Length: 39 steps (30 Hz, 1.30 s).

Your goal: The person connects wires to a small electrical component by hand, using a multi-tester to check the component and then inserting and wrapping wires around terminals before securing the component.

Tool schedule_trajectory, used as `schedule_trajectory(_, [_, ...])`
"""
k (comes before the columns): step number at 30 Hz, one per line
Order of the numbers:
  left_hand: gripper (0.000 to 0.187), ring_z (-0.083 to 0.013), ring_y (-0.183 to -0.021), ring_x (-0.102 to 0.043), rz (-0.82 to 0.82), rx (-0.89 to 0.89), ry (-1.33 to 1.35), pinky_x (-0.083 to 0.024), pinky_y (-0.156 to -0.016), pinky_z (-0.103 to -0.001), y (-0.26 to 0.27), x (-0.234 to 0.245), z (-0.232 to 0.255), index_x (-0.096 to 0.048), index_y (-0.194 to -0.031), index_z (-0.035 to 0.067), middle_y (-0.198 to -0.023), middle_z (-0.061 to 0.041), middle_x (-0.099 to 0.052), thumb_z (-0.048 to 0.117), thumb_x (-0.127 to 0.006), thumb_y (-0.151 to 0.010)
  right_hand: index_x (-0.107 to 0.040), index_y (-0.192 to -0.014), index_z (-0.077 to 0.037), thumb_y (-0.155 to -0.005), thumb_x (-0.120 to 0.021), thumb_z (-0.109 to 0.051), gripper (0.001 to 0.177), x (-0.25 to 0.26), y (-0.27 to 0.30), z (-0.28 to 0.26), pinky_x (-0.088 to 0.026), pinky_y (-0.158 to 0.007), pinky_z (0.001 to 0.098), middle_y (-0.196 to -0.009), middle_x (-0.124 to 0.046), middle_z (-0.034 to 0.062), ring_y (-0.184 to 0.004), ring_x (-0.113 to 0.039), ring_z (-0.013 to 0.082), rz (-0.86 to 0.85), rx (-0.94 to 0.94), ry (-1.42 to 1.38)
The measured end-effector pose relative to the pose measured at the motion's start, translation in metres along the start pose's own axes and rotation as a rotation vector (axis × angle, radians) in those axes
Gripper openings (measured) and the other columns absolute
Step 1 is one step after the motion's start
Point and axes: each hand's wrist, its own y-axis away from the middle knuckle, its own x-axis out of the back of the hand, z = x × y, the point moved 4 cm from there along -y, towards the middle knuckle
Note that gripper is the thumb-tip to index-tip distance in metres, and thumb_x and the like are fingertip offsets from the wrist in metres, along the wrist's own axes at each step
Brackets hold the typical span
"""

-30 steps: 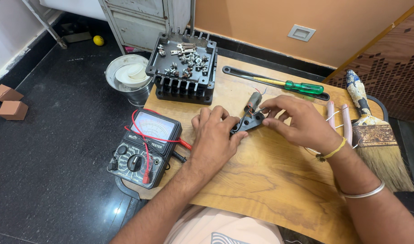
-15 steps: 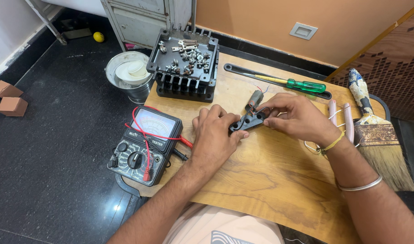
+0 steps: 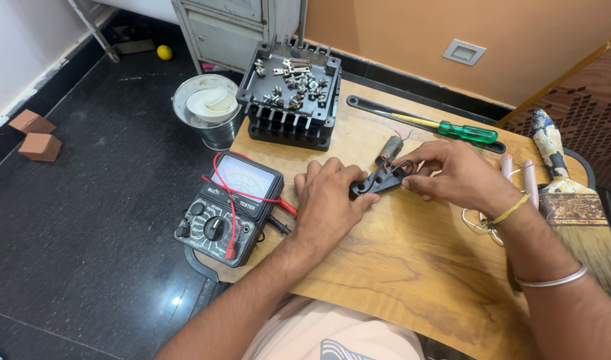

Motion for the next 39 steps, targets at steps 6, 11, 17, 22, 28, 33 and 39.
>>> schedule_trajectory(6, [0.032, -0.0281, -0.105, -0.055, 0.014, -0.138, 0.051, -0.037, -0.094, -0.047, -0.002, -0.008, -0.006, -0.077, -0.104, 0.012, -0.102, -0.008, -0.064, 0.031, -0.084, -0.08, -0.078, -0.107, -0.006, -0.078, -0.077, -0.008, 0.03, -0.002, 0.006, 0.001, -0.059, -0.062, 0.027, -0.083, -0.077, 0.005, -0.069, -0.071, 0.0114, 0.043, 0.072, -0.004])
schedule_trajectory(11, [0.035, -0.029, -0.106, -0.056, -0.027, -0.249, 0.125, -0.042, -0.094, -0.044, 0.0, -0.024, 0.007, -0.077, -0.111, 0.012, -0.103, -0.009, -0.063, 0.024, -0.083, -0.079, -0.077, -0.109, -0.01, -0.072, -0.082, -0.015, 0.038, 0.004, 0.045, 0.011, -0.059, -0.071, 0.0315, -0.088, -0.077, 0.0047, -0.075, -0.073, 0.0158, 0.115, 0.015, 0.22])
schedule_trajectory(17, [0.03, -0.0291, -0.104, -0.055, -0.148, -0.232, 0.121, -0.043, -0.093, -0.043, -0.011, -0.037, 0.026, -0.079, -0.106, 0.014, -0.103, -0.008, -0.063, 0.019, -0.084, -0.077, -0.072, -0.111, -0.008, -0.075, -0.082, -0.021, 0.039, 0.0, 0.1, 0.008, -0.053, -0.094, 0.0399, -0.103, -0.071, 0.01, -0.09, -0.071, 0.0275, 0.419, 0.238, 0.506])
schedule_trajectory(22, [0.032, -0.0289, -0.102, -0.055, -0.195, -0.197, 0.112, -0.043, -0.093, -0.043, -0.015, -0.036, 0.022, -0.079, -0.105, 0.013, -0.104, -0.007, -0.063, 0.021, -0.085, -0.074, -0.071, -0.12, -0.013, -0.085, -0.069, -0.011, 0.036, -0.036, 0.116, -0.008, -0.06, -0.077, 0.0356, -0.116, -0.07, 0.0065, -0.091, -0.073, 0.0273, 0.515, 0.5, 0.495])
schedule_trajectory(28, [0.04, -0.0277, -0.104, -0.055, -0.176, -0.263, 0.143, -0.043, -0.095, -0.043, -0.016, -0.034, 0.019, -0.079, -0.111, 0.015, -0.102, -0.007, -0.064, 0.025, -0.086, -0.073, -0.067, -0.129, -0.01, -0.071, -0.064, 0.0, 0.059, -0.042, 0.102, -0.006, -0.058, -0.057, 0.0364, -0.136, -0.066, 0.0007, -0.078, -0.075, 0.0261, 0.429, 0.324, 0.618])
schedule_trajectory(33, [0.033, -0.0278, -0.105, -0.055, -0.233, -0.289, 0.139, -0.043, -0.095, -0.042, -0.017, -0.035, 0.014, -0.078, -0.116, 0.018, -0.103, -0.007, -0.064, 0.023, -0.08, -0.083, -0.064, -0.139, -0.015, -0.069, -0.068, -0.004, 0.071, -0.05, 0.101, -0.002, -0.057, -0.052, 0.0383, -0.149, -0.061, -0.0036, -0.055, -0.07, 0.0256, 0.317, 0.131, 0.807])
schedule_trajectory(39, [0.03, -0.0289, -0.104, -0.056, -0.169, -0.277, 0.101, -0.044, -0.093, -0.044, -0.014, -0.038, 0.015, -0.079, -0.112, 0.017, -0.104, -0.007, -0.065, 0.023, -0.078, -0.083, -0.069, -0.13, -0.008, -0.066, -0.062, 0.003, 0.065, -0.044, 0.109, 0.003, -0.057, -0.05, 0.0357, -0.137, -0.067, 0.002, -0.062, -0.072, 0.0266, 0.397, 0.306, 0.598])
